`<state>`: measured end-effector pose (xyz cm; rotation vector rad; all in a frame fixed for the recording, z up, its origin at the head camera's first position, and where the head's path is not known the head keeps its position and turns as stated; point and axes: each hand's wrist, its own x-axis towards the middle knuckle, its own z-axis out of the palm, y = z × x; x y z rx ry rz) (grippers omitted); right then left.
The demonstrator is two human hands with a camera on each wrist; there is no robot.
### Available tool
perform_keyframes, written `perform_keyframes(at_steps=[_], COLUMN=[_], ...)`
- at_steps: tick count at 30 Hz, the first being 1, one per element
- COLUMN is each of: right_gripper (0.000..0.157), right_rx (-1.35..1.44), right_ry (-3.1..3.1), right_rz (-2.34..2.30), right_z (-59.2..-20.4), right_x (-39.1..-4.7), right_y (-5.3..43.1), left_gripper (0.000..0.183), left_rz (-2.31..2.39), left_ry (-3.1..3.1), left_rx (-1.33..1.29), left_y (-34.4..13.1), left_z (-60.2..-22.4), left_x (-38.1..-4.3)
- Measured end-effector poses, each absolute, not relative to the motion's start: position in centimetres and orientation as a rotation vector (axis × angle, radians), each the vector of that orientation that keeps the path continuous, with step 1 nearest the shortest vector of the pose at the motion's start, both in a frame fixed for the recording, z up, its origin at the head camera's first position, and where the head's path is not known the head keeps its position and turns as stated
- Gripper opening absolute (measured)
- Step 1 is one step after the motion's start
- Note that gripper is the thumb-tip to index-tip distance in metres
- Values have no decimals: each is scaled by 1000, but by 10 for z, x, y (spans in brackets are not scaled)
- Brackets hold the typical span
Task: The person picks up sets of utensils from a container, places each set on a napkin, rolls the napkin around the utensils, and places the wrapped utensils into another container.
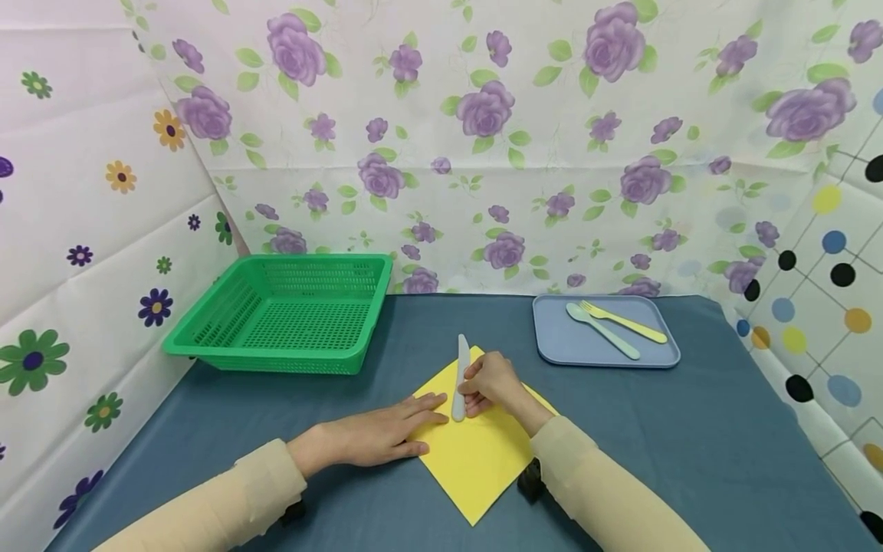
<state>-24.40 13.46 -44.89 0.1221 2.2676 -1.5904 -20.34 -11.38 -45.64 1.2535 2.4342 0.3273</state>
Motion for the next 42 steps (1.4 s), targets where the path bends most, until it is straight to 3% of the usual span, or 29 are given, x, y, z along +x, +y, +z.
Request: perform_keyframes(at_steps=[10,25,42], right_gripper=[21,46,61], right_rx=[89,-29,-92], right_ry=[2130,1972,1861], right_rz=[-1644,-1773,-1913], right_z=[-446,-435,-433], right_x=[-249,-259,-267], right_y=[145,192,244], left_gripper=[56,55,57], left_rz=[336,345,358], left_ry=[2429,2426,2418], left_rx=[1266,1280,1260], left_y=[-114,-114,-116], left_z=[-456,-455,-456], left_x=[-204,-203,-204])
